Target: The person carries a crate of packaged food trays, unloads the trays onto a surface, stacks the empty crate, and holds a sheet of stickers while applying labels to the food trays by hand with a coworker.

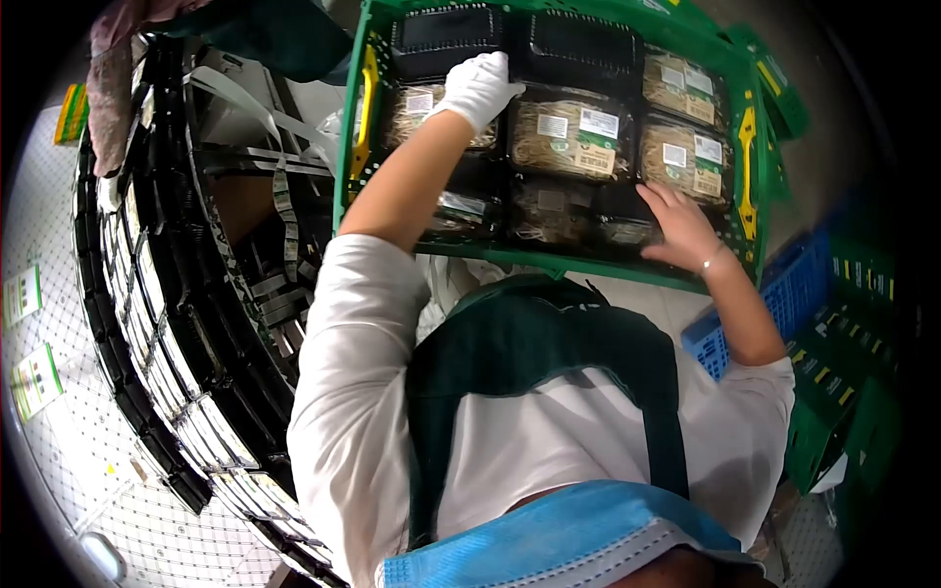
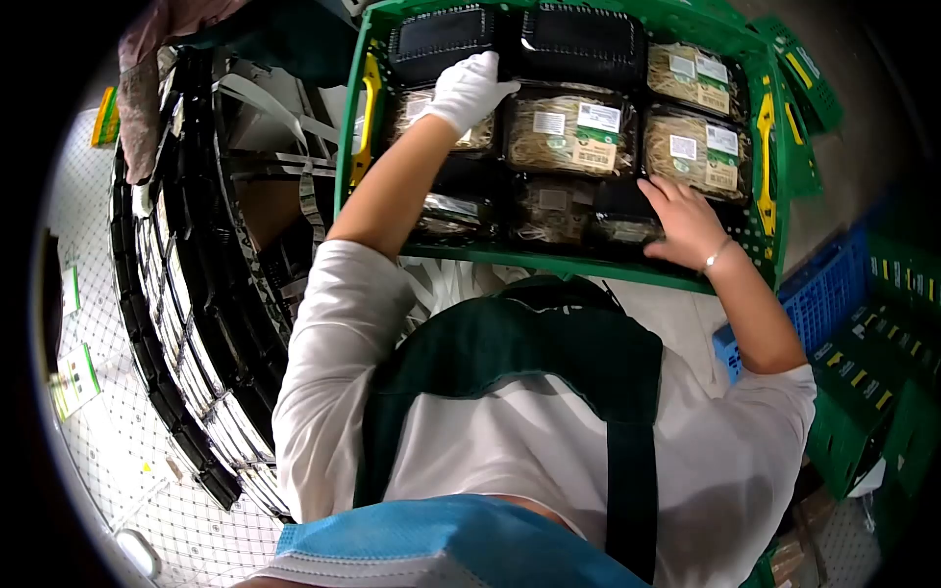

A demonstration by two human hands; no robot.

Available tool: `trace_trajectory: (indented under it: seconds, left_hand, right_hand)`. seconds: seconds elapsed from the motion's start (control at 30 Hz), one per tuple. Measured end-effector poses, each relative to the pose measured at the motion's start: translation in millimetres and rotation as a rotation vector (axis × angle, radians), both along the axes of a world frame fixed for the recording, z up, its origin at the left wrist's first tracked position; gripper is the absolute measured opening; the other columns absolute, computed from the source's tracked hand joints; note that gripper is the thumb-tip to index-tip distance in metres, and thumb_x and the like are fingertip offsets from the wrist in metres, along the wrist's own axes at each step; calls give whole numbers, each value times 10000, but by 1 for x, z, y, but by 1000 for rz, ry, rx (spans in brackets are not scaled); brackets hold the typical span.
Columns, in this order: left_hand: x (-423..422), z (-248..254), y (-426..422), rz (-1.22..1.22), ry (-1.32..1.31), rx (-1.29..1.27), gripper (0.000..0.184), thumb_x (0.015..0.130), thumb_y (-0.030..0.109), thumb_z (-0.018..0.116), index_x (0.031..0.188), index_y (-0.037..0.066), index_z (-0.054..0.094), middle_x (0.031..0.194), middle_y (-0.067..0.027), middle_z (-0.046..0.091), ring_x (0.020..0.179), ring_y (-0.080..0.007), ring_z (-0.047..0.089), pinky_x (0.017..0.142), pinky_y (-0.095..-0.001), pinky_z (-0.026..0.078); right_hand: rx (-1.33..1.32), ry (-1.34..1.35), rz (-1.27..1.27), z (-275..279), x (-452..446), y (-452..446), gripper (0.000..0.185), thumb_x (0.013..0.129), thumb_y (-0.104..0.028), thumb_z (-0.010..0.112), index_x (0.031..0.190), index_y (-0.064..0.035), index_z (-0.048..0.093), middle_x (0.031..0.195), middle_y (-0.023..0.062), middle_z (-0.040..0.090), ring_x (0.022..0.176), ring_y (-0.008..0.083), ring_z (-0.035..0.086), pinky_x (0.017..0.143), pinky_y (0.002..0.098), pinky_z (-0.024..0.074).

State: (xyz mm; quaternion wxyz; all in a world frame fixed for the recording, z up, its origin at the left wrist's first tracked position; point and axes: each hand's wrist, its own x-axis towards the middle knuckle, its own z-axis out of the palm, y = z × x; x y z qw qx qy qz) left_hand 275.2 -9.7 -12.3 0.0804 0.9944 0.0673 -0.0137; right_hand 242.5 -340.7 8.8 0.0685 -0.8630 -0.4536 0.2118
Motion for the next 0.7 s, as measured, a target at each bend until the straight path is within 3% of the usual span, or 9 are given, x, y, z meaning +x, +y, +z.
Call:
trace_trajectory:
  seconds: [0.1,0.2,0.3,0.33,0.47,0.53,0.63,0.67,0.7]
  left_hand:
    - [-51,30,17,-203,93,-168,530,701,463,594,1002,33,519,997,-126,557,951,-277,527,795,-348,428]
    - [-120,60,40,-382,418,-258,781,635,559,624,1240,125,389,1261,-151,386,1175,-300,358,971,-350,301]
    - [-153,39,46,-418,166,150,726,675,270,654,1298,187,290,1257,-124,392,1133,-307,402,934,-356,343]
    - [-149,30,51,-428,61,-9,705,676,175,623,1297,203,290,1238,-123,408,1096,-315,430,873,-343,397]
    - [-141,46,49,-300,273,-40,431,767,232,528,1189,175,462,1016,-91,577,870,-282,554,765,-343,448]
    - [-131,37,60,-394,385,-4,452,744,271,554,1179,179,472,1021,-91,575,858,-264,568,780,-321,452]
    - [-111,44,79,-349,505,-274,434,722,277,558,1122,113,522,1086,-104,545,938,-273,543,825,-315,429]
    - [-102,25,88,-326,500,-296,396,718,281,569,1062,86,557,1021,-119,570,896,-274,555,815,-315,425]
    - [-97,6,95,-304,491,-317,367,715,286,580,1002,59,592,956,-134,595,855,-275,566,805,-315,420]
  right_hand:
    - [1,114,-57,-13,18,3,756,602,-290,697,1243,-75,357,1159,148,451,1063,309,421,905,370,335]
    - [113,226,-81,-4,33,9,730,605,-320,702,1220,-61,405,1077,174,510,999,315,478,848,356,392]
    - [6,648,-230,35,40,44,701,634,-242,684,1233,-40,382,1126,173,501,1033,241,491,874,311,378]
    - [103,585,-128,27,41,51,671,649,-225,680,1225,-37,392,1129,163,506,1030,208,491,863,293,382]
    - [100,608,18,23,44,85,624,684,-269,663,1204,-28,418,1130,166,509,1033,241,490,886,301,368]
    - [64,561,126,21,48,94,605,703,-303,644,1201,-34,429,1121,178,515,1041,248,490,885,310,371]
    - [-332,548,57,21,52,127,348,724,-346,621,729,1,602,1037,175,560,910,218,547,752,324,429]
    - [40,503,88,-23,59,119,454,725,-416,608,565,8,580,630,60,537,540,130,460,490,321,382]
    - [119,342,85,-26,50,122,421,747,-415,576,638,-9,596,740,66,547,658,148,488,566,312,421]
